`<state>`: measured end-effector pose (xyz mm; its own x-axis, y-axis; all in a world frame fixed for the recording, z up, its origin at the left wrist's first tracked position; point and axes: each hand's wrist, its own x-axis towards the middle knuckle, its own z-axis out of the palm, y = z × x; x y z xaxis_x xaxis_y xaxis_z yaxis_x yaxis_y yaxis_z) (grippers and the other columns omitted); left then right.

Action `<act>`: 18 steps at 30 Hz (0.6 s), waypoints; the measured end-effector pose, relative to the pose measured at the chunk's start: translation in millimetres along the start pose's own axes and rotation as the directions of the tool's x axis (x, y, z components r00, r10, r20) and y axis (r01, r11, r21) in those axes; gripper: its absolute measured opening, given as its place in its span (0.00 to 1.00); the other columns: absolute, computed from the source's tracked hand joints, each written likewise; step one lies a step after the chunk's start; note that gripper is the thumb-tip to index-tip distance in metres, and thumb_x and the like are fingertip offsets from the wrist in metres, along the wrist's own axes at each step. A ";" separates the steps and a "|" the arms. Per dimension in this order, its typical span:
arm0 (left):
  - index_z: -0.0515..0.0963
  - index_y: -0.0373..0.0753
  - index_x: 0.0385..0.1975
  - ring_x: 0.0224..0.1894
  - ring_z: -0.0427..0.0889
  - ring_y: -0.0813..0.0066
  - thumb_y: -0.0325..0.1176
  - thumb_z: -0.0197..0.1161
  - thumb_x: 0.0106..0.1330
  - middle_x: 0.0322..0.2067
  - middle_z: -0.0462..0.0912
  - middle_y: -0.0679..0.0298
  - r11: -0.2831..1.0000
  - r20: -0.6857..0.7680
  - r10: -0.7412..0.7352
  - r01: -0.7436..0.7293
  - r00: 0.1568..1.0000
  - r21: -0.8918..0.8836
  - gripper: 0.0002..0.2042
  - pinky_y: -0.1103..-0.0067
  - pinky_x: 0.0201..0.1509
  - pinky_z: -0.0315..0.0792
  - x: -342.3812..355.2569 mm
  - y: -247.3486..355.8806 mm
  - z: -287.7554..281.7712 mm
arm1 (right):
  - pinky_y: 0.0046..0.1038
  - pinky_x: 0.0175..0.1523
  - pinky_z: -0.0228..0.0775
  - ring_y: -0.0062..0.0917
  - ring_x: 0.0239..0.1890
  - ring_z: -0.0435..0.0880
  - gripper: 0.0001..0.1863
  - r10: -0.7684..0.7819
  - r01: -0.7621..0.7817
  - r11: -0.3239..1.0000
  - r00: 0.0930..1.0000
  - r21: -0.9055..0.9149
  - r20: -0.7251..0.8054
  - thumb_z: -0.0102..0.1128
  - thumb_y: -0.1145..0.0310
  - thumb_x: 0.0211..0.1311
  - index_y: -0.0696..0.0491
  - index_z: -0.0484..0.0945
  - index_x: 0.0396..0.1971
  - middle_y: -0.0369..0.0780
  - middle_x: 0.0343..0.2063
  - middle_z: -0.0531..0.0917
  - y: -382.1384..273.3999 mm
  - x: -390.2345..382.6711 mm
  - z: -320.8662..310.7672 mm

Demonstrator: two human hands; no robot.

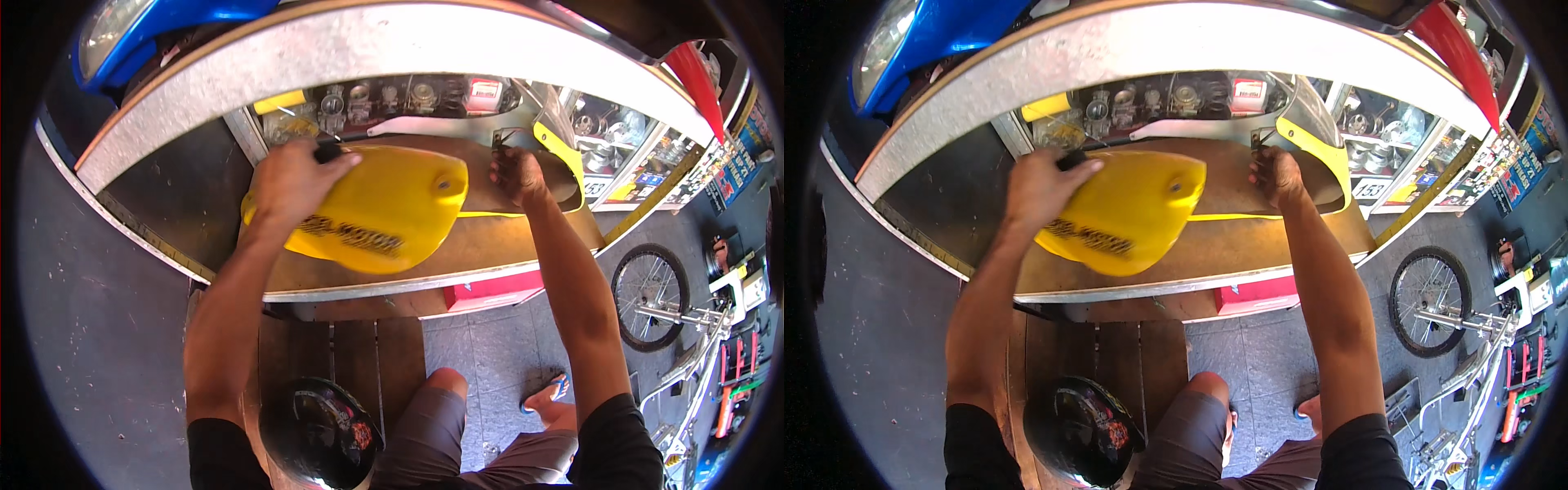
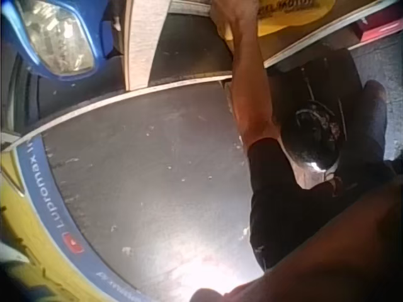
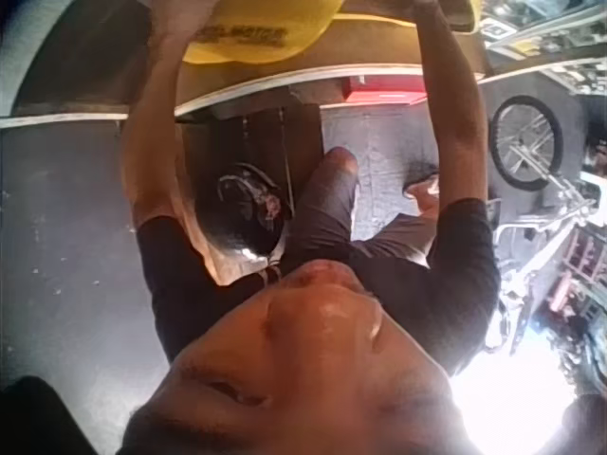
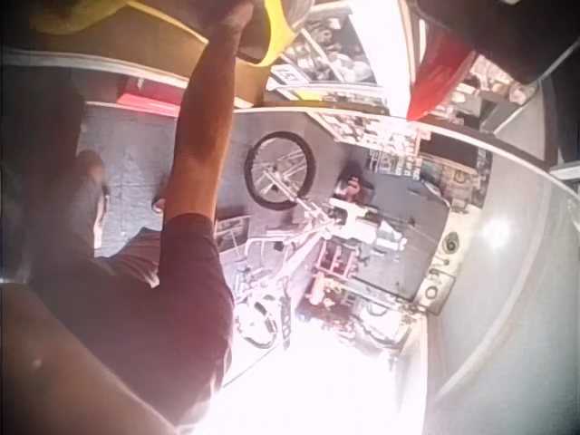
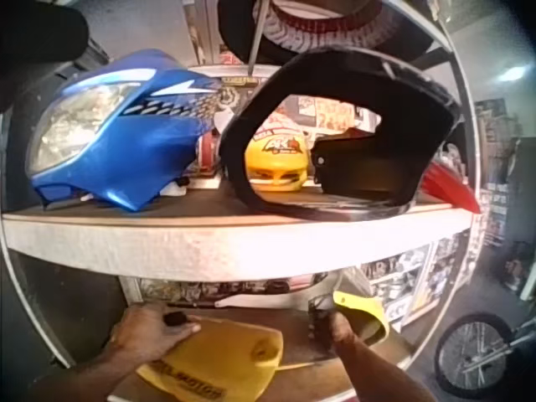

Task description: The person holds a yellow motorcycle fairing component and uses a small tool to work on the interior windshield mounts, then moves the component and a yellow fuel tank onto a workbench shelf.

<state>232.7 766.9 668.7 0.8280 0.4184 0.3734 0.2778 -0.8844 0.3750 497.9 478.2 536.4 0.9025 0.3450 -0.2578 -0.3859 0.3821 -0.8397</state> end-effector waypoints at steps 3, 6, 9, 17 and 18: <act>0.82 0.33 0.30 0.34 0.85 0.53 0.57 0.69 0.53 0.29 0.84 0.48 0.986 0.003 -0.059 0.057 0.998 0.155 0.27 0.66 0.40 0.78 28.8 26.1 21.1 | 0.33 0.40 0.69 0.27 0.34 0.76 0.12 0.006 -0.005 1.000 0.999 -0.024 0.043 0.51 0.65 0.56 0.54 0.75 0.37 0.38 0.33 0.79 -1.0 -1.5 14.6; 0.83 0.34 0.32 0.38 0.85 0.54 0.57 0.67 0.54 0.32 0.85 0.49 0.973 0.043 -0.115 0.103 0.992 0.204 0.26 0.66 0.43 0.79 49.3 44.7 53.9 | 0.33 0.43 0.69 0.28 0.35 0.76 0.13 0.006 -0.005 0.999 0.999 -0.032 0.049 0.51 0.65 0.56 0.55 0.75 0.39 0.40 0.35 0.80 -1.5 1.4 13.6; 0.83 0.34 0.32 0.39 0.85 0.54 0.57 0.68 0.53 0.33 0.85 0.49 0.978 0.019 -0.122 0.117 0.992 0.174 0.26 0.66 0.42 0.79 64.3 49.5 83.0 | 0.34 0.44 0.68 0.28 0.36 0.76 0.15 0.011 -0.005 0.997 0.997 -0.079 0.070 0.53 0.64 0.56 0.55 0.74 0.42 0.40 0.36 0.80 -1.4 6.5 11.7; 0.83 0.38 0.32 0.40 0.85 0.55 0.56 0.70 0.51 0.36 0.85 0.52 0.973 0.014 -0.125 0.120 0.992 0.196 0.24 0.65 0.42 0.79 79.5 68.5 119.2 | 0.34 0.52 0.66 0.27 0.45 0.74 0.16 -0.013 0.033 0.978 0.995 -0.204 0.098 0.61 0.57 0.55 0.48 0.75 0.42 0.37 0.41 0.77 0.4 16.7 12.6; 0.83 0.38 0.31 0.40 0.85 0.55 0.58 0.70 0.51 0.36 0.85 0.52 0.972 -0.006 -0.135 0.134 0.991 0.193 0.25 0.65 0.42 0.79 79.3 68.5 117.1 | 0.33 0.53 0.66 0.27 0.46 0.73 0.16 -0.010 0.027 0.984 0.995 -0.174 0.098 0.62 0.56 0.55 0.47 0.76 0.41 0.37 0.42 0.77 1.9 21.5 10.1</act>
<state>374.4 715.3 624.7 0.7802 0.5351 0.3240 0.4744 -0.8438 0.2510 514.6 495.1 534.1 0.8831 0.4239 -0.2013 -0.3225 0.2366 -0.9165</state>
